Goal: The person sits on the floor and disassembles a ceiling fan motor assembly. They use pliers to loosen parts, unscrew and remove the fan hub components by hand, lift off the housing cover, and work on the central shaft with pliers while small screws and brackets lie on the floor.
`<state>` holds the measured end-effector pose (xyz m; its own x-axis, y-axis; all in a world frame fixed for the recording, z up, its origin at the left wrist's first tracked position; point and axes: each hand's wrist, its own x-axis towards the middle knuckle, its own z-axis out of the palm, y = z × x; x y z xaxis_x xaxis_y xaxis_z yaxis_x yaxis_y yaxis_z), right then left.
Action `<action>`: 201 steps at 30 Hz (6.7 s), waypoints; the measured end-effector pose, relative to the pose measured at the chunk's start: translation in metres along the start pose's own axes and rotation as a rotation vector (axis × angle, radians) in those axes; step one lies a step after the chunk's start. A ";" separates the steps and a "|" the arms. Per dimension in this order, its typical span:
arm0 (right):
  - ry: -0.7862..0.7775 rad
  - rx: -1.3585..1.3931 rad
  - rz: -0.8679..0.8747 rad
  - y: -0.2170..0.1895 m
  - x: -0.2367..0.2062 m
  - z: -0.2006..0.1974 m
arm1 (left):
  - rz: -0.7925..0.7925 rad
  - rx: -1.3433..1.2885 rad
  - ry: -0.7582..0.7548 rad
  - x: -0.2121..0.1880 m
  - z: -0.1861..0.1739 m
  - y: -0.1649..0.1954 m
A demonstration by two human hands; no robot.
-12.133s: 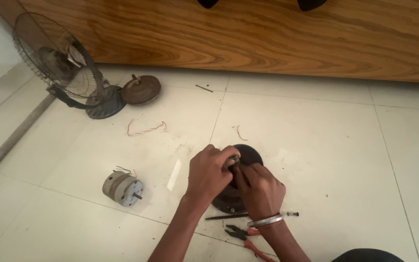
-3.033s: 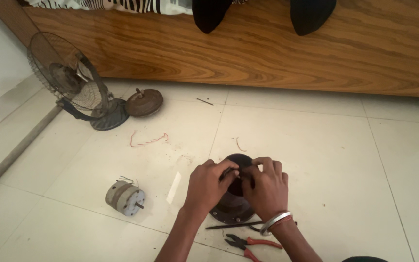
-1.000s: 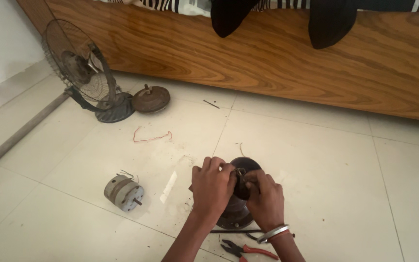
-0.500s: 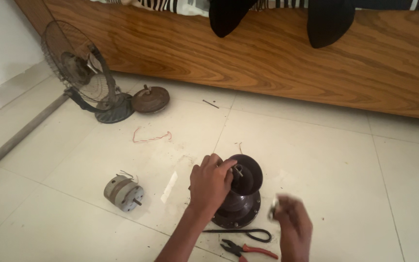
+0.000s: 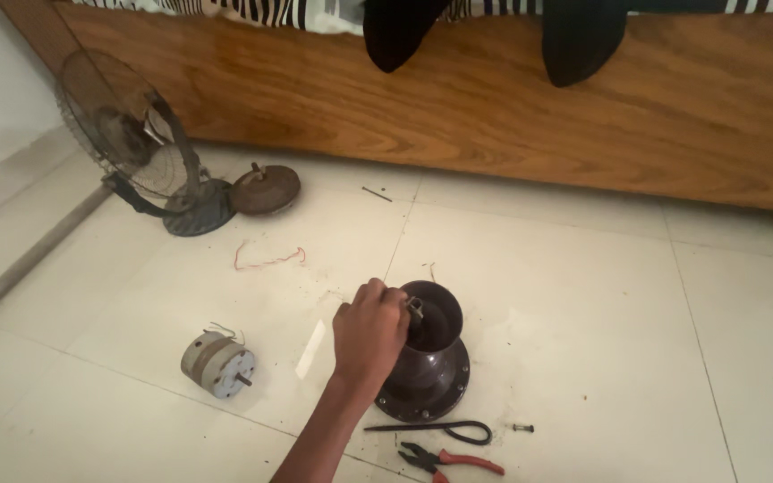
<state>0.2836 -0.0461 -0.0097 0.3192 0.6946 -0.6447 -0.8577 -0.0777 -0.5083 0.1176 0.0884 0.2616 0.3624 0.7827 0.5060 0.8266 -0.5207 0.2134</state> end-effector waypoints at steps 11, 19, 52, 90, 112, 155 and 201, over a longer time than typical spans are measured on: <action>0.010 0.003 0.010 0.018 0.000 -0.014 | -0.046 -0.004 0.066 -0.004 0.000 -0.013; 0.017 0.007 0.021 0.020 -0.001 -0.012 | -0.015 -0.044 -0.043 0.004 -0.001 -0.019; -0.074 -1.503 -1.092 -0.125 -0.135 0.206 | -0.141 -0.243 -0.185 0.004 -0.011 -0.004; -0.173 -0.537 -0.439 -0.104 -0.146 0.175 | -0.325 -0.595 -0.038 -0.082 -0.012 0.017; 0.138 -1.432 -0.383 -0.092 0.000 0.039 | -0.435 -0.494 -0.275 -0.059 -0.021 0.023; 0.074 -1.410 -0.752 -0.046 -0.049 0.029 | -0.363 -0.775 -0.204 -0.011 -0.042 0.006; -0.608 -0.849 -0.857 -0.055 -0.079 0.186 | -0.297 -0.895 -0.176 -0.015 -0.043 0.011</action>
<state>0.2307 0.0363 0.1759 0.2066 0.9340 0.2914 0.1027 0.2755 -0.9558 0.1024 0.0565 0.2924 0.3109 0.9268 0.2108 0.2863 -0.3029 0.9090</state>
